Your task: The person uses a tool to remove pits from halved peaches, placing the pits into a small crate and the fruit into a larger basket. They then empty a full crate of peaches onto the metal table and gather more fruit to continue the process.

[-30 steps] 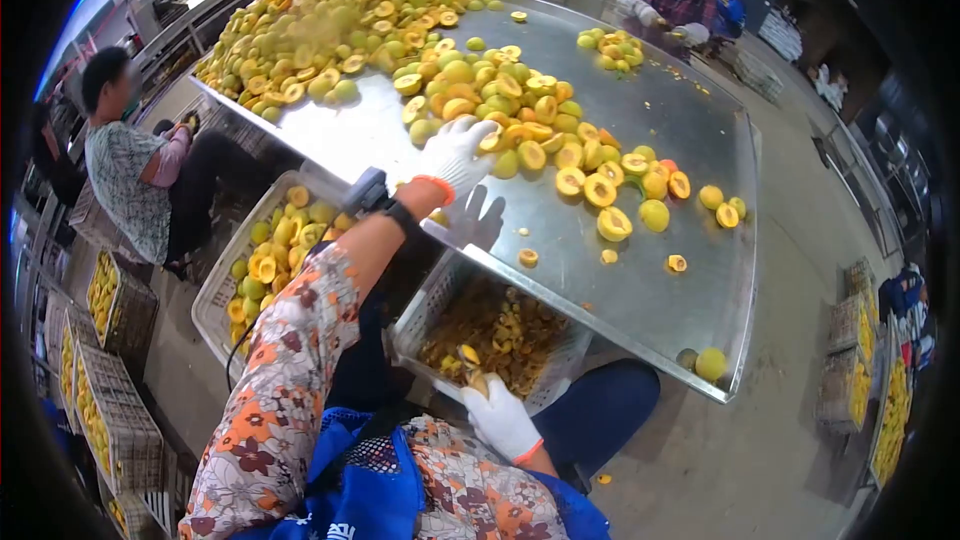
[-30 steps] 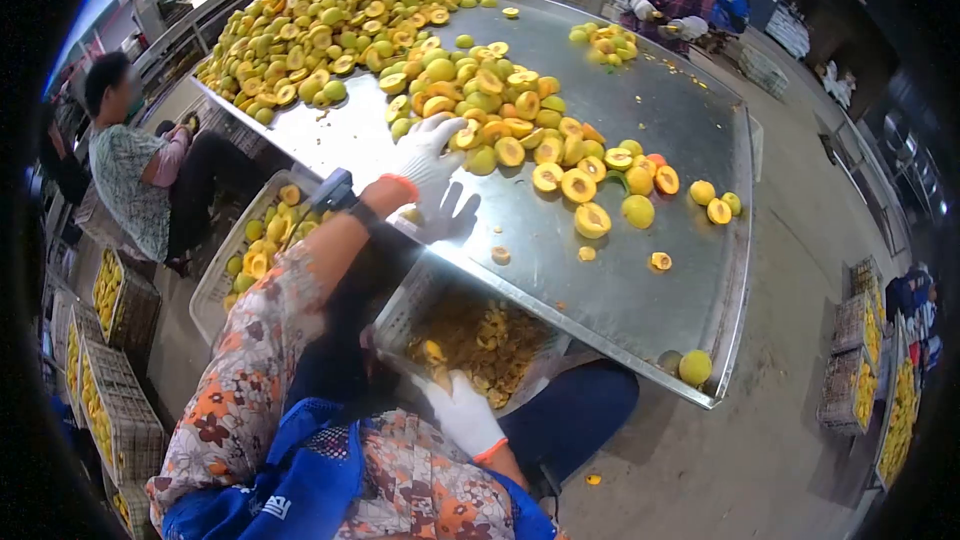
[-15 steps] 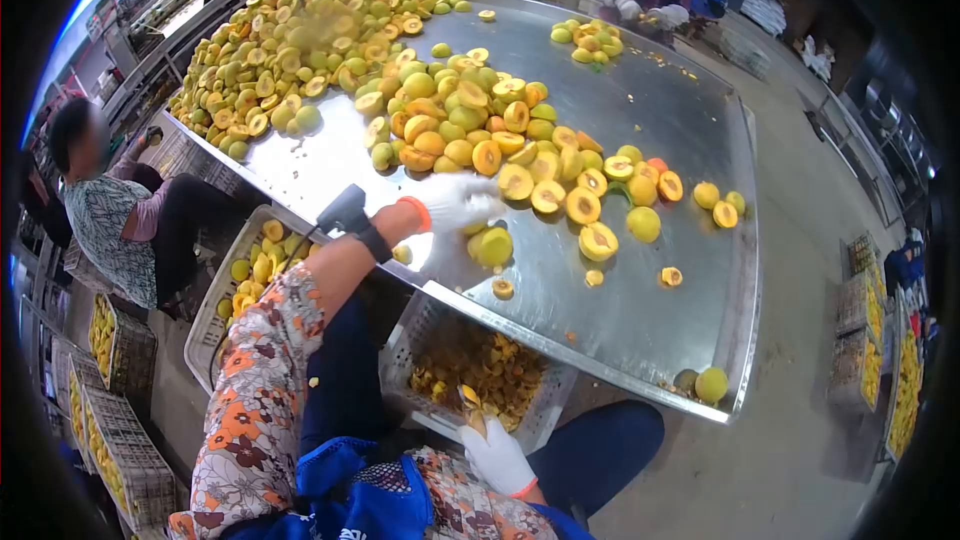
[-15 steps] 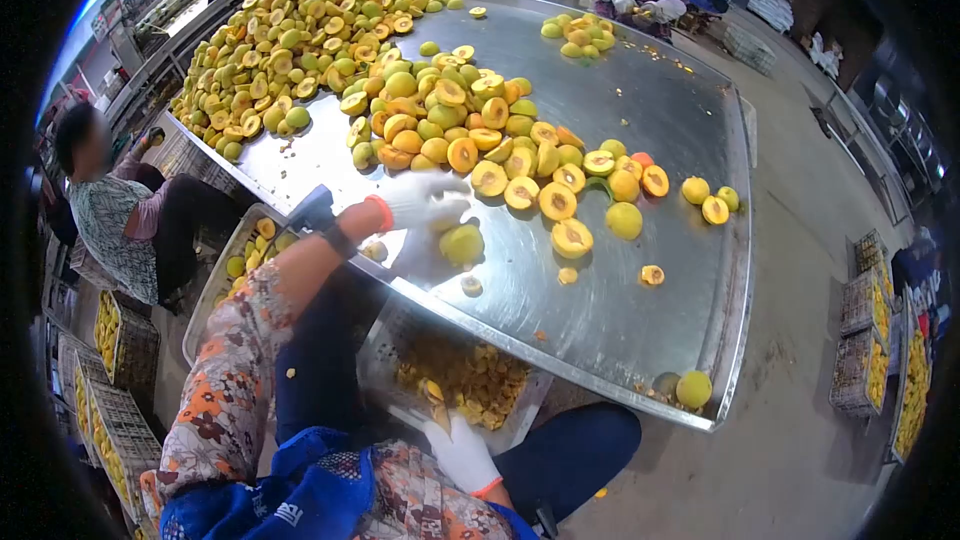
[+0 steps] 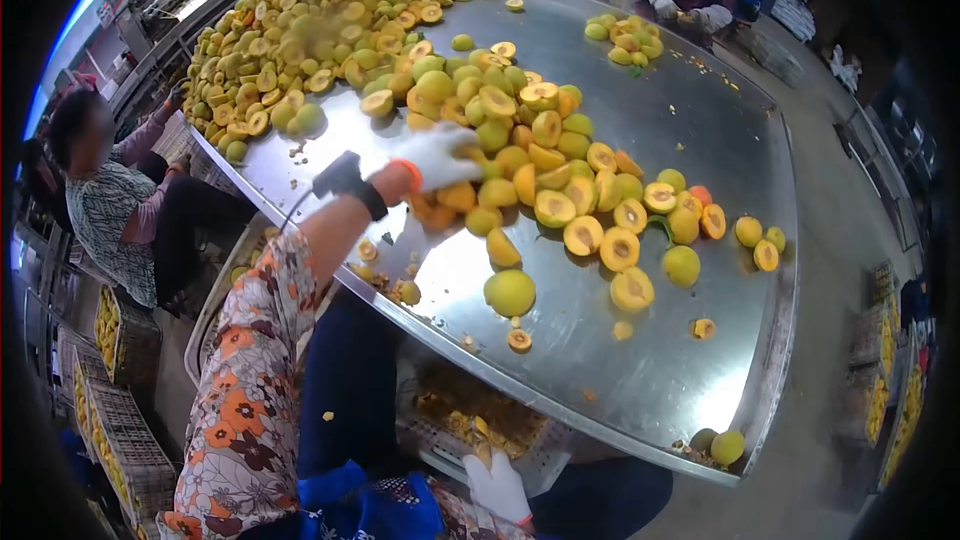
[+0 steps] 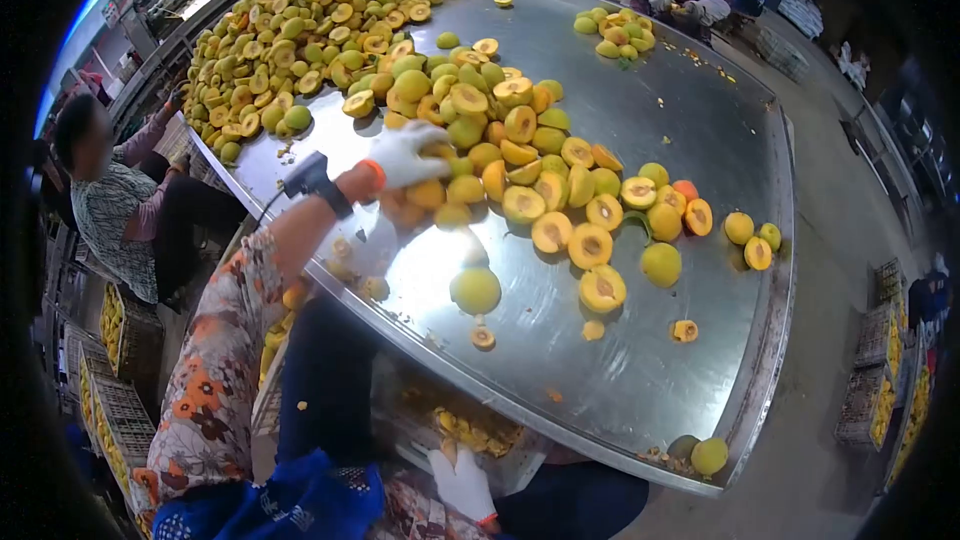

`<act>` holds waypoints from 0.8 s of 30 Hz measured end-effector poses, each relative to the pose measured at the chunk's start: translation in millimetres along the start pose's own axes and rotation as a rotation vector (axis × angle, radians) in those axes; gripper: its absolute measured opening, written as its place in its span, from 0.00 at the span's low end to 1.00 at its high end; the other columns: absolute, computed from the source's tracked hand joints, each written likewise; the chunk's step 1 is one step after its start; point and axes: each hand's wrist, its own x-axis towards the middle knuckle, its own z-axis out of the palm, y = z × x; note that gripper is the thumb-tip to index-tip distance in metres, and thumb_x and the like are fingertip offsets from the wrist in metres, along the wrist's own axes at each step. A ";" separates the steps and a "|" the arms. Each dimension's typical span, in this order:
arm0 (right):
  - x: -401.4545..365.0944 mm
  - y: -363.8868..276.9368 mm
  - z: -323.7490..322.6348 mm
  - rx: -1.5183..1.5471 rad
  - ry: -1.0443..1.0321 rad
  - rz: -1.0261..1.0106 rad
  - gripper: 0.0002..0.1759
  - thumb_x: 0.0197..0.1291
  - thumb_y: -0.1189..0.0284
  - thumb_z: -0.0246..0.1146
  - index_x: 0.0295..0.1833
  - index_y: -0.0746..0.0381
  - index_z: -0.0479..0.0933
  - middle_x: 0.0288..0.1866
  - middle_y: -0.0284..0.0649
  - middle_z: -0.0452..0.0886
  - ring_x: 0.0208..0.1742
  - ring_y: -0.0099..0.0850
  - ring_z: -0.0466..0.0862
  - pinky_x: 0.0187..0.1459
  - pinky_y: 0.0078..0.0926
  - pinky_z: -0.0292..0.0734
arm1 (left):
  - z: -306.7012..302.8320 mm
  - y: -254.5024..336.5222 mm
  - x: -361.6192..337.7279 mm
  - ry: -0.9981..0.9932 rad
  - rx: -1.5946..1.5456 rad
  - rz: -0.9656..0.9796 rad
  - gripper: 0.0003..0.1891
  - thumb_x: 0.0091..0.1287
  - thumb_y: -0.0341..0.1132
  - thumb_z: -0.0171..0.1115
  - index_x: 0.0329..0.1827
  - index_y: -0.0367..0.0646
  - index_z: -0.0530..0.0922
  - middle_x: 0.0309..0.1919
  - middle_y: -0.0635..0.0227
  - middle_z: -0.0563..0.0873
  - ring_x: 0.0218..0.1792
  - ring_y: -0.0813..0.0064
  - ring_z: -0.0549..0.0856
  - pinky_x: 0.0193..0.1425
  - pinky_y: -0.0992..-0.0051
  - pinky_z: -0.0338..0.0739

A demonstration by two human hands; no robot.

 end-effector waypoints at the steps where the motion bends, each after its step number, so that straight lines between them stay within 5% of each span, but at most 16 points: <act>1: -0.7 -2.7 0.7 0.029 0.003 0.146 0.15 0.72 0.63 0.66 0.46 0.63 0.71 0.26 0.34 0.79 0.26 0.25 0.81 0.29 0.29 0.76 | 13.5 8.0 -7.0 0.044 0.083 0.070 0.27 0.60 0.58 0.69 0.62 0.62 0.83 0.68 0.60 0.78 0.67 0.50 0.78 0.69 0.55 0.77; 3: -1.7 -6.1 0.4 -0.004 -0.004 0.134 0.16 0.72 0.62 0.65 0.48 0.64 0.72 0.27 0.37 0.80 0.27 0.28 0.83 0.31 0.30 0.78 | 18.1 46.0 -35.8 -0.007 0.112 0.056 0.31 0.57 0.63 0.68 0.63 0.64 0.83 0.73 0.61 0.73 0.67 0.46 0.76 0.71 0.46 0.72; 5: -6.9 -9.4 0.2 -0.034 -0.010 0.125 0.17 0.73 0.61 0.65 0.51 0.64 0.73 0.28 0.40 0.80 0.27 0.31 0.84 0.32 0.31 0.80 | 14.8 66.8 -63.2 -0.086 0.154 0.158 0.30 0.60 0.65 0.66 0.63 0.64 0.83 0.75 0.61 0.71 0.70 0.45 0.74 0.70 0.48 0.73; 7: -5.3 -11.8 -4.9 -0.192 -0.081 0.085 0.29 0.67 0.51 0.67 0.59 0.64 0.75 0.49 0.67 0.84 0.55 0.64 0.83 0.54 0.53 0.79 | 7.6 68.6 -65.2 -0.093 0.154 0.234 0.30 0.62 0.64 0.66 0.63 0.63 0.83 0.75 0.60 0.72 0.70 0.46 0.75 0.70 0.51 0.74; 8: -4.2 -7.3 -0.3 -0.197 -0.080 0.078 0.29 0.67 0.51 0.67 0.59 0.64 0.75 0.49 0.67 0.84 0.55 0.64 0.83 0.54 0.53 0.79 | 1.0 63.8 -60.8 -0.141 -0.013 0.287 0.28 0.63 0.63 0.66 0.62 0.61 0.84 0.72 0.60 0.76 0.68 0.49 0.78 0.69 0.54 0.76; 10: -8.0 1.8 15.8 -0.237 0.307 -0.201 0.20 0.74 0.51 0.63 0.50 0.58 0.76 0.25 0.47 0.80 0.21 0.46 0.79 0.25 0.45 0.73 | -18.1 51.5 -39.4 -0.174 -0.219 0.225 0.25 0.66 0.59 0.67 0.59 0.55 0.86 0.57 0.59 0.88 0.57 0.56 0.86 0.63 0.60 0.80; 11: -7.8 -2.2 12.1 -0.098 0.186 0.023 0.20 0.71 0.53 0.65 0.50 0.59 0.76 0.32 0.55 0.84 0.33 0.55 0.85 0.35 0.52 0.78 | -19.8 27.0 -11.2 0.051 -0.117 0.365 0.18 0.67 0.43 0.71 0.58 0.50 0.86 0.55 0.60 0.88 0.53 0.58 0.88 0.55 0.66 0.84; 12: -3.9 0.2 11.5 -0.096 0.191 0.029 0.20 0.71 0.53 0.65 0.50 0.59 0.76 0.32 0.55 0.84 0.33 0.55 0.85 0.35 0.52 0.78 | -29.8 21.7 10.3 0.231 -0.064 0.236 0.19 0.66 0.44 0.71 0.57 0.48 0.86 0.50 0.58 0.88 0.53 0.57 0.87 0.55 0.62 0.83; 14: 0.6 7.4 9.7 -0.230 0.227 0.034 0.19 0.71 0.54 0.66 0.51 0.59 0.77 0.30 0.52 0.84 0.32 0.52 0.85 0.34 0.49 0.79 | -35.4 -22.7 62.9 0.444 0.071 0.206 0.25 0.67 0.51 0.69 0.65 0.52 0.83 0.58 0.55 0.85 0.59 0.52 0.85 0.65 0.61 0.79; 16: 4.1 -10.2 7.6 -0.219 0.229 0.073 0.18 0.72 0.55 0.66 0.52 0.58 0.77 0.34 0.52 0.85 0.33 0.52 0.86 0.34 0.48 0.80 | -47.5 -33.8 94.1 0.291 -0.107 -0.118 0.30 0.70 0.58 0.64 0.71 0.56 0.80 0.67 0.54 0.81 0.67 0.54 0.81 0.72 0.64 0.74; 18: 9.9 -11.7 -0.7 -0.214 0.219 0.111 0.16 0.72 0.57 0.65 0.53 0.58 0.78 0.38 0.52 0.86 0.33 0.51 0.86 0.34 0.47 0.81 | -15.9 -88.2 147.5 0.110 -0.412 -0.074 0.32 0.68 0.62 0.64 0.71 0.58 0.80 0.70 0.54 0.79 0.69 0.54 0.79 0.73 0.63 0.73; 20: 19.5 17.6 2.0 -0.411 0.138 0.011 0.13 0.73 0.64 0.64 0.57 0.55 0.79 0.56 0.52 0.84 0.41 0.49 0.88 0.39 0.43 0.85 | -7.5 -58.7 144.9 0.132 0.245 -0.140 0.33 0.65 0.67 0.63 0.69 0.61 0.81 0.70 0.55 0.79 0.70 0.53 0.78 0.76 0.61 0.69; 21: 12.0 41.0 7.6 -0.513 0.091 -0.026 0.13 0.73 0.67 0.63 0.60 0.54 0.79 0.65 0.53 0.82 0.45 0.48 0.88 0.41 0.41 0.87 | 3.7 -61.1 147.9 0.186 0.182 -0.164 0.33 0.64 0.69 0.62 0.67 0.62 0.82 0.71 0.56 0.78 0.69 0.52 0.78 0.79 0.59 0.63; 22: 15.1 131.5 25.4 -0.905 0.217 -0.446 0.17 0.73 0.67 0.63 0.65 0.53 0.78 0.67 0.54 0.81 0.50 0.49 0.88 0.48 0.38 0.86 | -4.7 -45.5 142.7 0.096 0.110 -0.178 0.30 0.65 0.67 0.61 0.65 0.64 0.84 0.70 0.60 0.79 0.69 0.53 0.78 0.80 0.58 0.61; 24: 15.3 76.5 20.9 -0.073 0.169 -0.011 0.20 0.73 0.65 0.63 0.69 0.52 0.77 0.68 0.55 0.80 0.49 0.51 0.88 0.51 0.39 0.85 | 0.1 -39.9 139.3 0.009 0.312 0.011 0.27 0.68 0.64 0.59 0.63 0.62 0.85 0.66 0.62 0.82 0.67 0.53 0.79 0.75 0.56 0.69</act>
